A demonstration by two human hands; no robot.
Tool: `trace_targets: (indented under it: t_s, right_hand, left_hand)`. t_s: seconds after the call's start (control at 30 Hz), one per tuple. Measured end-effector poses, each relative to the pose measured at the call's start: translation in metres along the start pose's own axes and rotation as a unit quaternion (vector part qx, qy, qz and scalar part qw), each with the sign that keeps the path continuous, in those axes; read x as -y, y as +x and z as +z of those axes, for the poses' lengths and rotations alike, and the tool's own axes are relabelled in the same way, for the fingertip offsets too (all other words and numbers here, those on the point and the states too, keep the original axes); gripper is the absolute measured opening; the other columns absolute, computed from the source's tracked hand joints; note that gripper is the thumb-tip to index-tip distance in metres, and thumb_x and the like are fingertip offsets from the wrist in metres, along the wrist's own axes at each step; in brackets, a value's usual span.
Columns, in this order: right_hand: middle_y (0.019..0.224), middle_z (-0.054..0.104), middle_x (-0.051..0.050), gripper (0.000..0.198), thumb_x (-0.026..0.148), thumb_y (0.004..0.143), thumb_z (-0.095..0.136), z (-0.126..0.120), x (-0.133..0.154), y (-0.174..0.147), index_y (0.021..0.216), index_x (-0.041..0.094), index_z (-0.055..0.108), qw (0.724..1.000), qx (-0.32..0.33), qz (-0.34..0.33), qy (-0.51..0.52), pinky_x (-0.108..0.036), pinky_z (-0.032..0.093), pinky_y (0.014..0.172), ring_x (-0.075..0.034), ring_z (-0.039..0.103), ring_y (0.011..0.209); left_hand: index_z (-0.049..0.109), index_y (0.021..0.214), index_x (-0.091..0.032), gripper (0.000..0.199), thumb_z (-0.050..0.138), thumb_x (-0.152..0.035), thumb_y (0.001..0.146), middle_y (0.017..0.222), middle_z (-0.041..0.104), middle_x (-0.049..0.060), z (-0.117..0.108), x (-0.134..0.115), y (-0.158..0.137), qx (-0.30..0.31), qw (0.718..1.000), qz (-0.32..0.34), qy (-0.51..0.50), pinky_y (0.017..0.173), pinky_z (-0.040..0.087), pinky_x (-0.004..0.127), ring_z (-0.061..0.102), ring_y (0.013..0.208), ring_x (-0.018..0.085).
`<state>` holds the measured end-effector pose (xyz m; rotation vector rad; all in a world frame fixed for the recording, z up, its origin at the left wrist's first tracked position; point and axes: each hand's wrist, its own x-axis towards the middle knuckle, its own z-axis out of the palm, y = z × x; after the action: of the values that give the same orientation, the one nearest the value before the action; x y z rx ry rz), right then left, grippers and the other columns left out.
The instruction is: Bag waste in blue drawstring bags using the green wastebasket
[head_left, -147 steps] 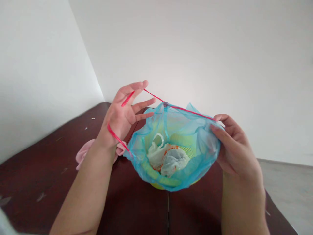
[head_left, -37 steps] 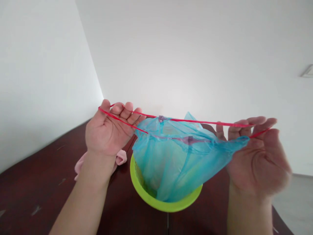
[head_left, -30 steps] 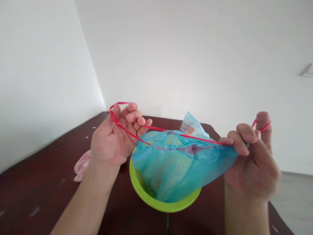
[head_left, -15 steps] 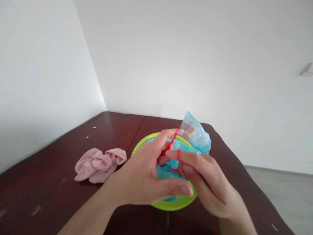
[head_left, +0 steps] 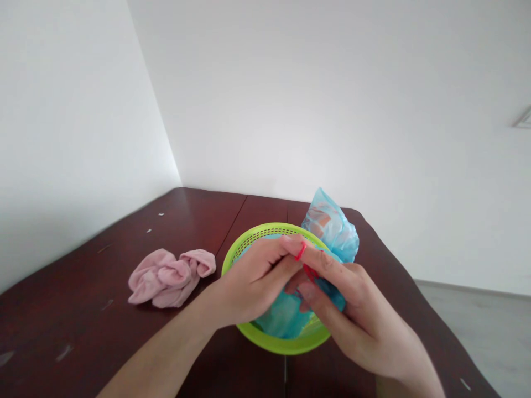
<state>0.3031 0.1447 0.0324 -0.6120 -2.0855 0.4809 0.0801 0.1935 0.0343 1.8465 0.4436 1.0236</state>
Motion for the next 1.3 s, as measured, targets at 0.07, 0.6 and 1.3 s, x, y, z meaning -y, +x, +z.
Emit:
trace_targets:
  t_s: [0.07,0.6,1.3]
  right_hand:
    - [0.128,0.089,-0.005,0.064,0.018,0.119,0.071,-0.002,-0.002,-0.001,0.178,0.043,0.067,0.999,-0.04,0.015,0.007,-0.039,0.074,0.092,-0.023,0.085,0.102]
    - [0.088,0.072,0.002,0.015,0.013,0.11,0.082,0.01,-0.005,0.005,0.103,0.025,0.077,0.969,-0.24,0.018,-0.056,-0.031,0.055,0.072,-0.015,0.066,0.077]
    - [0.1,0.074,-0.004,0.016,0.012,0.105,0.078,0.013,-0.01,0.009,0.111,0.026,0.076,0.967,-0.183,-0.102,-0.147,-0.041,0.058,0.081,-0.023,0.071,0.091]
  left_hand:
    - [0.08,0.099,-0.019,0.046,0.068,-0.055,0.126,0.082,0.065,0.0,-0.001,0.002,0.0,-0.058,0.998,-0.003,-0.032,0.069,0.05,0.026,0.059,0.076,0.016]
    - [0.074,0.129,-0.02,0.039,0.068,-0.059,0.126,0.072,0.068,-0.004,-0.001,0.0,-0.002,-0.041,0.988,-0.05,-0.138,0.05,0.041,0.014,0.054,0.053,0.007]
    - [0.082,0.12,-0.019,0.024,0.06,-0.026,0.128,0.1,0.081,0.007,-0.011,-0.016,-0.015,-0.054,0.983,0.157,0.074,0.085,0.063,0.026,0.077,0.089,0.016]
